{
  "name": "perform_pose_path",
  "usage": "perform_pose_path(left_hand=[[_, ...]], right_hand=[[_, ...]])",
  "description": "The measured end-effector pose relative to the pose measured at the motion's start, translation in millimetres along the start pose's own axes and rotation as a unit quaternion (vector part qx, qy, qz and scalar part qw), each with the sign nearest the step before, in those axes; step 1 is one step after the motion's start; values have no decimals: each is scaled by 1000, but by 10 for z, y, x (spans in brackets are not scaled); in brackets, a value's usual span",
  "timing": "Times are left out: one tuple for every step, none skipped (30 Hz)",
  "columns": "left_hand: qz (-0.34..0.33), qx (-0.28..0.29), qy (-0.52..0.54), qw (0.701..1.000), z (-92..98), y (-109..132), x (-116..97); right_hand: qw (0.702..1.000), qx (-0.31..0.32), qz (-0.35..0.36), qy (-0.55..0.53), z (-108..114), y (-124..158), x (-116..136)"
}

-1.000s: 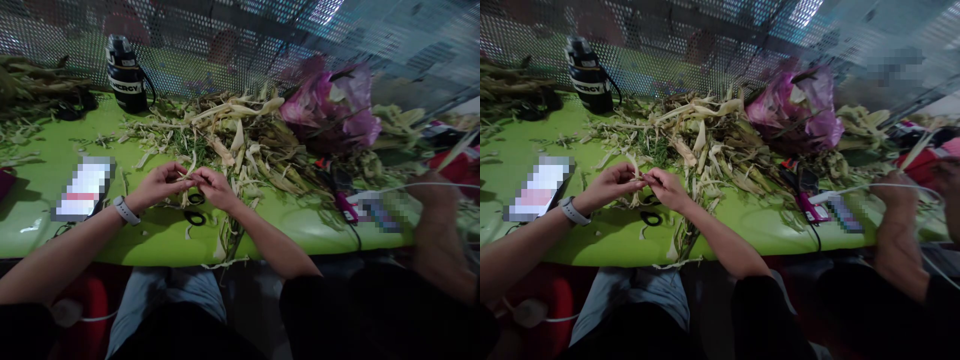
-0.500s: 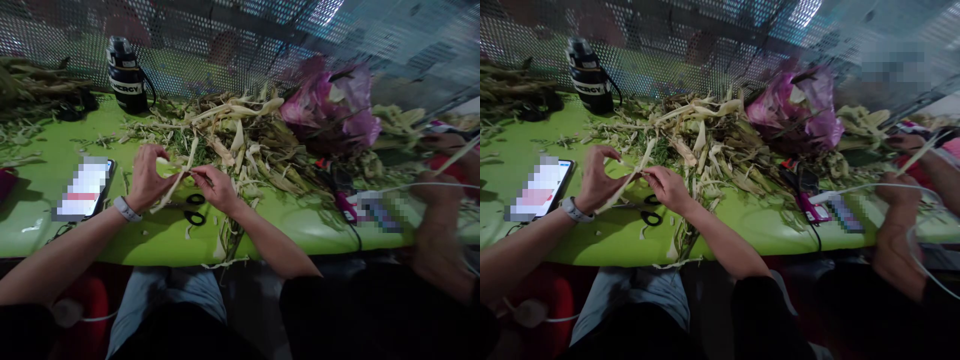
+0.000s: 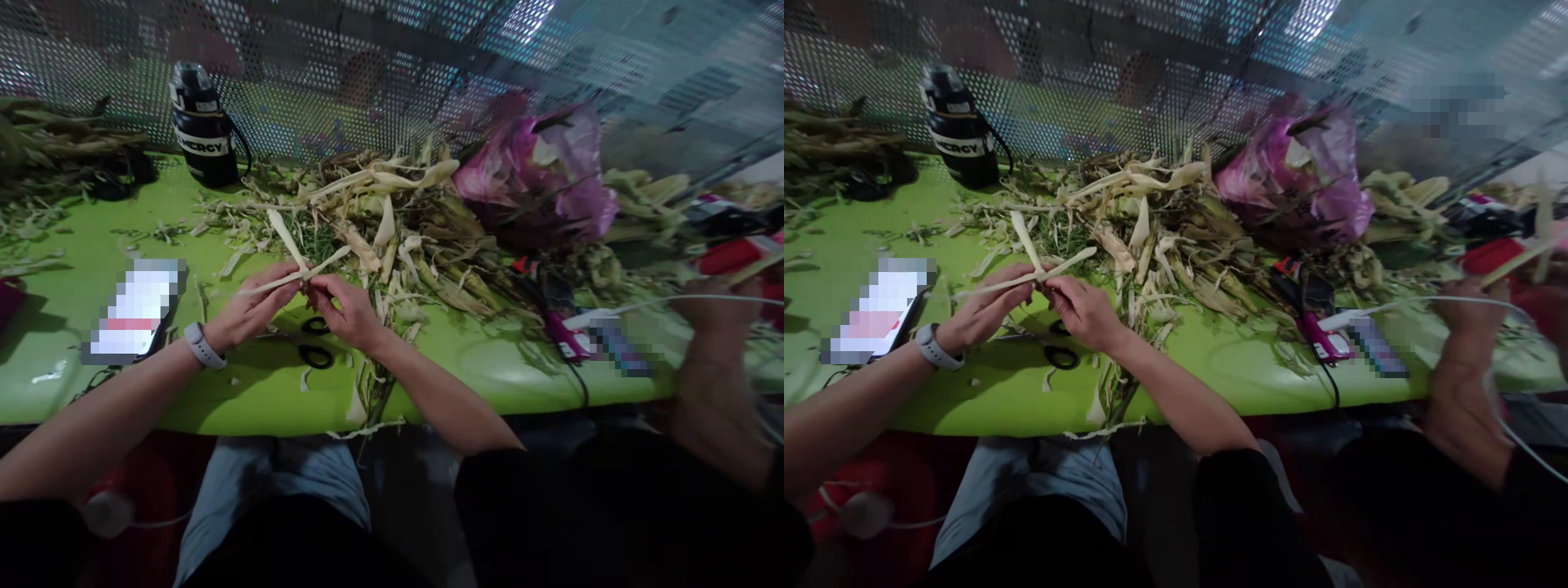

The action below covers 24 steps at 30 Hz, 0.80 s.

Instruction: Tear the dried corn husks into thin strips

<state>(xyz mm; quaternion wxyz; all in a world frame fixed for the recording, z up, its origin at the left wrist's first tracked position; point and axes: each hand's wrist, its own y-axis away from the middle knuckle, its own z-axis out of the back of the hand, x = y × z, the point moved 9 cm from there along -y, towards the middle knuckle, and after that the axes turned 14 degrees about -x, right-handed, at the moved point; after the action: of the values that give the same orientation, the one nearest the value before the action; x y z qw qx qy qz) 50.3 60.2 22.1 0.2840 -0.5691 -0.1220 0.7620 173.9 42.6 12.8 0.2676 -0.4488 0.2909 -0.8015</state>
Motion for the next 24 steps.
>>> perform_pose_path(left_hand=[[3,-1,-8,1000,-7,-1,3],[4,-4,-18,1000,-12,-4,10],[5,-12,-29,999,-8,-10,22],[8,-22,-37,999,2,-17,39],[15,-34,-40,999,19,-26,60],[23,-42,-36,998,32,-33,79],[31,-45,-29,998,42,-40,92],[37,-46,-17,998,49,-45,100],[44,-45,-4,998,50,-47,103],[51,-43,9,998,51,-48,105],[59,-40,21,997,49,-44,109],[69,-37,36,996,43,-38,116],[80,-34,52,995,35,-29,127],[91,-28,68,993,21,-19,141],[101,-20,82,991,5,-10,156],[108,-14,92,990,-6,-4,172],[112,-11,100,989,-9,-5,188],[115,-10,103,988,-5,-11,205],[115,-9,103,988,-1,-22,222],[111,-7,98,989,1,-38,233],[103,-2,88,991,-2,-55,240],[93,3,69,993,-8,-72,244],[82,6,44,996,-14,-87,248],[71,6,14,997,-18,-100,250]], right_hand=[[1000,10,-6,-5,-23,5,-2],[1000,19,-7,-9,-43,8,5],[1000,24,-4,-11,-55,10,21],[1000,25,1,-11,-57,10,43],[1000,25,7,-10,-51,9,70],[1000,25,11,-10,-41,8,95],[1000,25,11,-9,-25,5,115],[1000,22,9,-7,-4,-1,127],[1000,12,7,-4,30,-13,136],[1000,-9,8,3,82,-31,143],[999,-41,10,12,150,-53,146],[997,-78,13,22,224,-74,144],[993,-111,15,33,288,-92,136],[990,-134,13,43,328,-106,119],[989,-136,8,49,332,-118,91],[992,-115,-1,50,291,-128,54],[996,-78,-14,46,222,-131,10],[998,-34,-30,36,142,-122,-35],[999,4,-46,25,72,-106,-77],[998,31,-59,14,24,-89,-111],[997,42,-66,6,1,-76,-133],[997,41,-67,3,-1,-71,-144],[998,35,-60,5,2,-69,-140],[998,31,-46,11,-1,-64,-119]])
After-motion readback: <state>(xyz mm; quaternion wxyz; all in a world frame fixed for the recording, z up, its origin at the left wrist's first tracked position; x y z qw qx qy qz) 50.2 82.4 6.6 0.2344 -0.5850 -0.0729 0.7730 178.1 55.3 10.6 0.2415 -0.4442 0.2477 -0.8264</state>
